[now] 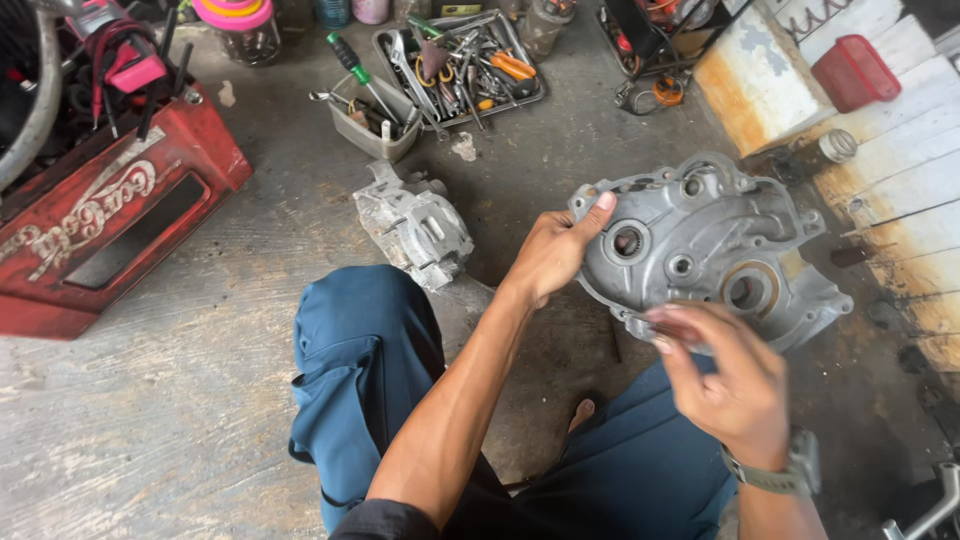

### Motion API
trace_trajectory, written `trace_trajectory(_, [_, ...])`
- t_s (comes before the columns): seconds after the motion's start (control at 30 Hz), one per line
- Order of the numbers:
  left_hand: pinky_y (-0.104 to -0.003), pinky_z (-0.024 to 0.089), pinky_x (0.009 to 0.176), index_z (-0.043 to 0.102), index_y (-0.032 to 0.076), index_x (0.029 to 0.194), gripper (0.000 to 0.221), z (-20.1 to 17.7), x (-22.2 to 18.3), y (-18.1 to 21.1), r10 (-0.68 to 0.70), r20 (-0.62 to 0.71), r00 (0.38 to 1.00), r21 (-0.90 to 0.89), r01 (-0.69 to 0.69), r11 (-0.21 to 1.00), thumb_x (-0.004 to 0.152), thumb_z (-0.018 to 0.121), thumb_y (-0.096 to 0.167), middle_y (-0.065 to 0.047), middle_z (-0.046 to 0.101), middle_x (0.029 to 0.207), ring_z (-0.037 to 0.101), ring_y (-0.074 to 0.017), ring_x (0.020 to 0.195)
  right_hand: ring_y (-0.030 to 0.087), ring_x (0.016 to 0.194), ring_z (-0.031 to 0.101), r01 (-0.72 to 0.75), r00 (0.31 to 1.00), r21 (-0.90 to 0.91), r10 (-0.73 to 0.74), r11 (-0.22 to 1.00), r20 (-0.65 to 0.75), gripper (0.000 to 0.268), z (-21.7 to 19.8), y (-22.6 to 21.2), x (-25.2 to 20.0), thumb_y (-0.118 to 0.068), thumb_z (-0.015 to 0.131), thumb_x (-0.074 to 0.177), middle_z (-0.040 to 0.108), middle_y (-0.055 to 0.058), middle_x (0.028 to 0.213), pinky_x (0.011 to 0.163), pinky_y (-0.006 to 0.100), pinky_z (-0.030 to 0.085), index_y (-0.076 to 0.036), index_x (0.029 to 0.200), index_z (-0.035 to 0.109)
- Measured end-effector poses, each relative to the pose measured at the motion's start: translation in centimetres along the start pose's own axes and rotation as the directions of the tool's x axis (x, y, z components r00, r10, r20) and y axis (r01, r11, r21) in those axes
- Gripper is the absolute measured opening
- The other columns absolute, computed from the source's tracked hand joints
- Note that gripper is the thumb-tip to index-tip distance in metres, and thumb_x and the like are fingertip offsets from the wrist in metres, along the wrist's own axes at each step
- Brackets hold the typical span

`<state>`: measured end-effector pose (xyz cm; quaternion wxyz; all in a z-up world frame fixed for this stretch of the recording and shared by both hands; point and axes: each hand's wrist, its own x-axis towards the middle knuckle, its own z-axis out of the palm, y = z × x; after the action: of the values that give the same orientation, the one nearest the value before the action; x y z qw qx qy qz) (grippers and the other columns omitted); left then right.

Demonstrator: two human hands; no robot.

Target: The person holds a silver engine casing and uses a small metal tool to scrape and clean the inner surfaces and edges. The person rotates the casing to access different areas and continues scraping along the perimeter and around circular openings.

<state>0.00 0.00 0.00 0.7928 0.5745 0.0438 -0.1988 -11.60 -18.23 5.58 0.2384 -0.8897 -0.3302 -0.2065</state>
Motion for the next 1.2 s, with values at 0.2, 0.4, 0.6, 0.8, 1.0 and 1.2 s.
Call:
trace_trajectory(0.2, [-0.029,0.049,0.069,0.072,0.010,0.067,0.054,-0.1,0.0,0.0,0.011,-0.003,1.000,0.002,-0.011,1.000,0.088,0.058,0.058,-0.003,0.074,0.072,0.062,-0.0089,0.072,0.035,0.098,0.075,-0.119,0.978,0.126,0.138,0.985,-0.154,0.020,0.3,-0.3,-0.4,0.004,0.067,0.093,0.069,0.027,0.102,0.086,0.035,0.067,0.014,0.107,0.059])
trace_trajectory(0.4, [-0.028,0.051,0.076,0.076,0.009,0.075,0.053,0.0,-0.5,0.6,-0.017,-0.006,1.000,-0.022,0.017,1.000,0.087,0.058,0.058,-0.005,0.079,0.081,0.067,-0.0099,0.079,0.032,0.096,0.074,-0.074,0.989,0.049,0.080,0.996,-0.122,0.019,-0.7,-1.1,0.5,0.002,0.072,0.089,0.072,0.025,0.100,0.082,0.034,0.065,0.015,0.102,0.065])
trace_trajectory(0.6, [-0.029,0.053,0.077,0.077,0.008,0.075,0.053,0.3,-0.1,0.1,0.000,0.005,1.000,-0.050,0.000,0.999,0.088,0.059,0.056,-0.007,0.079,0.081,0.070,-0.0133,0.080,0.038,0.097,0.074,-0.107,0.974,0.121,0.129,0.987,-0.189,0.019,-0.4,-1.0,-0.2,0.003,0.068,0.090,0.070,0.029,0.100,0.081,0.038,0.068,0.017,0.102,0.061])
trace_trajectory(0.8, [-0.028,0.051,0.074,0.074,0.010,0.073,0.054,0.1,-0.3,0.2,-0.008,-0.007,1.000,-0.025,0.008,1.000,0.087,0.057,0.059,-0.005,0.078,0.080,0.066,-0.0098,0.078,0.034,0.095,0.076,-0.132,0.971,0.146,0.157,0.980,-0.181,0.021,0.9,0.3,-0.7,0.002,0.069,0.092,0.070,0.028,0.107,0.085,0.036,0.067,0.014,0.107,0.060])
trace_trajectory(1.0, [-0.028,0.042,0.063,0.062,0.015,0.060,0.053,-0.1,0.3,-0.6,0.003,-0.018,1.000,-0.036,-0.003,0.999,0.088,0.058,0.060,0.002,0.066,0.064,0.053,-0.0066,0.063,0.035,0.090,0.076,-0.085,0.956,0.117,0.114,0.989,-0.272,0.021,0.0,-0.5,-0.4,0.009,0.068,0.093,0.070,0.030,0.100,0.080,0.037,0.067,0.019,0.108,0.059])
trace_trajectory(1.2, [-0.028,0.052,0.072,0.074,0.008,0.075,0.049,0.0,0.7,-1.0,0.028,-0.007,1.000,-0.126,-0.029,0.992,0.089,0.061,0.053,-0.006,0.078,0.080,0.067,-0.0105,0.075,0.038,0.079,0.076,0.023,0.917,0.165,0.045,0.986,-0.397,0.025,-1.3,2.4,-2.7,-0.006,0.059,0.101,0.067,0.030,0.094,0.067,0.039,0.070,0.010,0.115,0.047])
